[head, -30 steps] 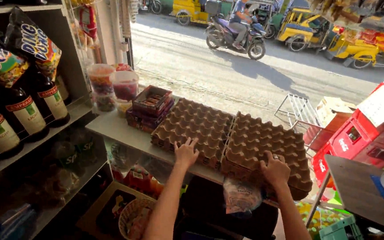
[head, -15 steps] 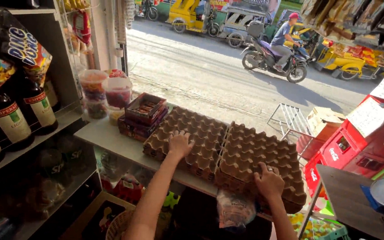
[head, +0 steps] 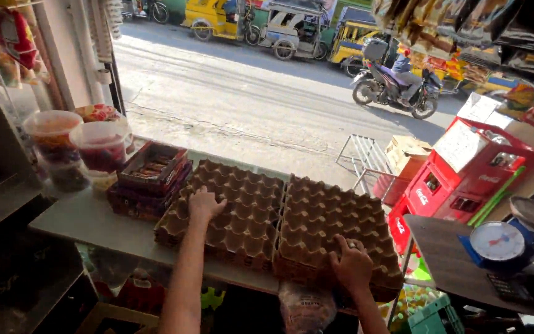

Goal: The person is stacking empty cardboard egg trays on a counter in a small grocery store.

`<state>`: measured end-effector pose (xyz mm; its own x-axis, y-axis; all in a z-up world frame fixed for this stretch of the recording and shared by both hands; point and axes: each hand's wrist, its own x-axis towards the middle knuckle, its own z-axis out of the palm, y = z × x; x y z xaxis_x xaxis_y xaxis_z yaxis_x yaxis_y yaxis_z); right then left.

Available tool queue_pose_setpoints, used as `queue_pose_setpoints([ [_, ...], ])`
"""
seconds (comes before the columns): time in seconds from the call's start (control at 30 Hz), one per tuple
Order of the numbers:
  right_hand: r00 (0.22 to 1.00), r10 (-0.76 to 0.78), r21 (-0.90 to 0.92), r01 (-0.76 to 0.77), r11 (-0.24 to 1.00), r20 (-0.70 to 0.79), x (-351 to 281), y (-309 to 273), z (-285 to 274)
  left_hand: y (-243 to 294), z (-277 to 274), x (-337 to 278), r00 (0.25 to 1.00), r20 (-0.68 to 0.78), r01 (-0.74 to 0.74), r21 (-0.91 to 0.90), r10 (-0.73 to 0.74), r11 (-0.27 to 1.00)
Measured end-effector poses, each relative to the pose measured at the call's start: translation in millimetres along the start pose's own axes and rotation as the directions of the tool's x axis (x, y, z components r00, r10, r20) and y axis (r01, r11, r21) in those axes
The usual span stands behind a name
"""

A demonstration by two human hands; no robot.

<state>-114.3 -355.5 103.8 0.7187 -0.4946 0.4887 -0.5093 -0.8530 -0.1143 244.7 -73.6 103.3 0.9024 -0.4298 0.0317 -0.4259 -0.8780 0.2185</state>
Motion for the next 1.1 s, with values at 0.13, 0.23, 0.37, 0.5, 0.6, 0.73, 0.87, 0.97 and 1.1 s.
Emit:
queue_pose_setpoints([
  [0.13, 0.995, -0.022, -0.005, 0.021, 1.0, -0.094, -4, -3, 6, -3, 0, 3, 1.0, -0.006, 0.001, 0.069, -0.001, 0.998],
  [0.23, 0.991, -0.024, 0.004, 0.025, 1.0, -0.13, -4, -1, 6, 2, 3, 0, 1.0, -0.02, 0.012, 0.071, -0.011, 0.997],
  [0.37, 0.985, -0.051, 0.01, 0.053, 0.999, -0.164, -5, -3, 4, 2, 4, 2, 0.999, 0.045, 0.002, 0.062, -0.005, 0.998],
  [0.5, 0.978, -0.089, -0.146, 0.061, 0.987, -0.188, -3, 8, 21, 19, -1, -32, 1.0, -0.004, 0.026, -0.048, -0.026, 0.998],
  [0.6, 0.979, -0.078, -0.147, 0.051, 0.988, -0.186, -6, 7, 22, 56, -20, -97, 0.979, -0.161, -0.156, -0.184, 0.127, 0.97],
  [0.73, 0.968, -0.101, -0.094, 0.081, 0.992, -0.231, -8, 5, 15, 107, 3, -166, 0.835, -0.238, -0.551, -0.347, 0.497, 0.759],
  [0.87, 0.979, -0.081, -0.046, 0.074, 0.996, -0.187, -7, 4, 11, 122, 50, -170, 0.82, -0.253, -0.569, -0.451, 0.513, 0.688],
  [0.97, 0.981, -0.088, -0.052, 0.08, 0.995, -0.174, -7, 2, 8, 121, 61, -171, 0.823, -0.3, -0.568, -0.425, 0.483, 0.704],
  [1.1, 0.98, -0.105, -0.004, 0.106, 0.994, -0.167, -6, 6, 5, 123, 44, -181, 0.833, -0.253, -0.552, -0.43, 0.492, 0.715],
])
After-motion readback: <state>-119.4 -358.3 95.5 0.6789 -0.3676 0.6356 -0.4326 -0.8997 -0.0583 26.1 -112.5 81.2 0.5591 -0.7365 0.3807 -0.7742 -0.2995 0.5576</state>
